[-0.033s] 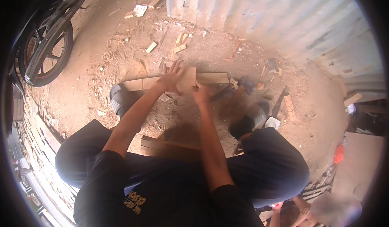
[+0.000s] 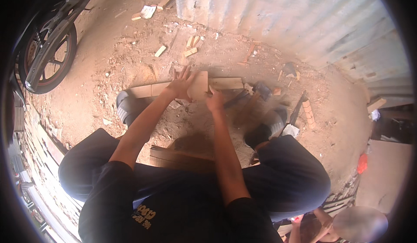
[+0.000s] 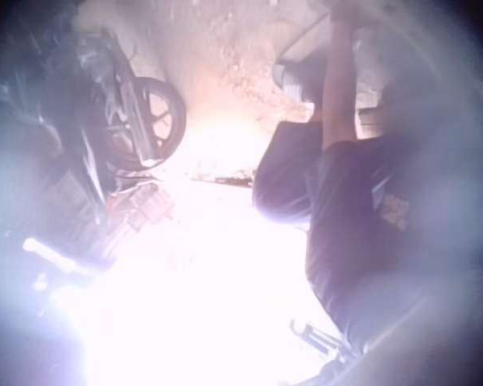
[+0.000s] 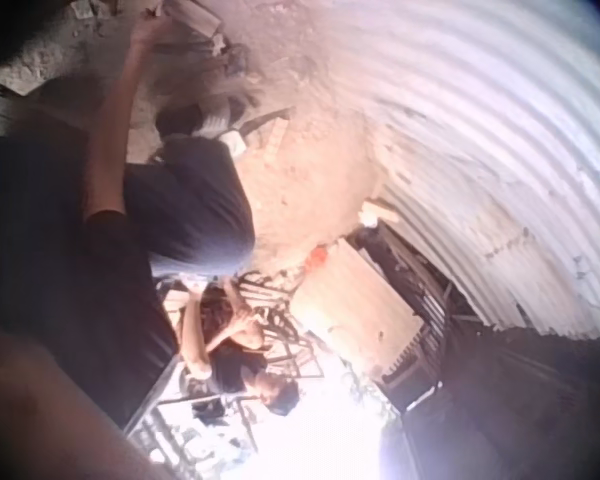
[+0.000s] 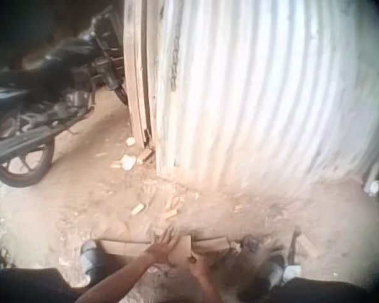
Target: The person sits on the ground and uses a hand saw to cut a small piece of wood. They reposition the wood and continue sawing until the piece is separated.
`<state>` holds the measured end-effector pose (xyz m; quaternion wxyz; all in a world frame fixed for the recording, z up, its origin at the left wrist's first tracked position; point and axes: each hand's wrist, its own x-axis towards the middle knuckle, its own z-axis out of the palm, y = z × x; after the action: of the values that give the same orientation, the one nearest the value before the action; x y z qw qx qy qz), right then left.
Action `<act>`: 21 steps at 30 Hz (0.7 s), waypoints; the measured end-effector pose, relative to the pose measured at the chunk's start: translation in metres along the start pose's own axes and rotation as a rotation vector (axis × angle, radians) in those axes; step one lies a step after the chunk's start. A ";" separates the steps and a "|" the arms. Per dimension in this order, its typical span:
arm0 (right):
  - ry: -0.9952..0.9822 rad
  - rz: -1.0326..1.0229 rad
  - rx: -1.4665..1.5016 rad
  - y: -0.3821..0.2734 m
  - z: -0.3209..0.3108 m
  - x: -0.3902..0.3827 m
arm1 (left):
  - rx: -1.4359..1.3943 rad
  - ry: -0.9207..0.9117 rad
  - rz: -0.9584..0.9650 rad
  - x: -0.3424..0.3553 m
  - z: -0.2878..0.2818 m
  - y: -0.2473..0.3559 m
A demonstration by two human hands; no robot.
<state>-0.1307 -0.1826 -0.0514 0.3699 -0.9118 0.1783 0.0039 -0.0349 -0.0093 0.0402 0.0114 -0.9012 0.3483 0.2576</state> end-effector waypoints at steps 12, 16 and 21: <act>-0.399 0.483 0.348 -0.004 -0.149 0.018 | -0.004 0.059 -0.102 0.000 0.013 0.004; -0.272 -0.059 -0.474 -0.057 -0.319 0.072 | 0.015 0.049 -0.117 0.005 0.020 0.006; 0.266 -0.343 -0.755 -0.132 -0.503 0.038 | -0.031 0.043 -0.134 0.009 0.018 0.009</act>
<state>-0.1146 -0.4469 0.3976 -0.0205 -0.9921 0.0564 -0.1101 -0.0435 -0.0180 0.0220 0.0070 -0.9279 0.2833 0.2422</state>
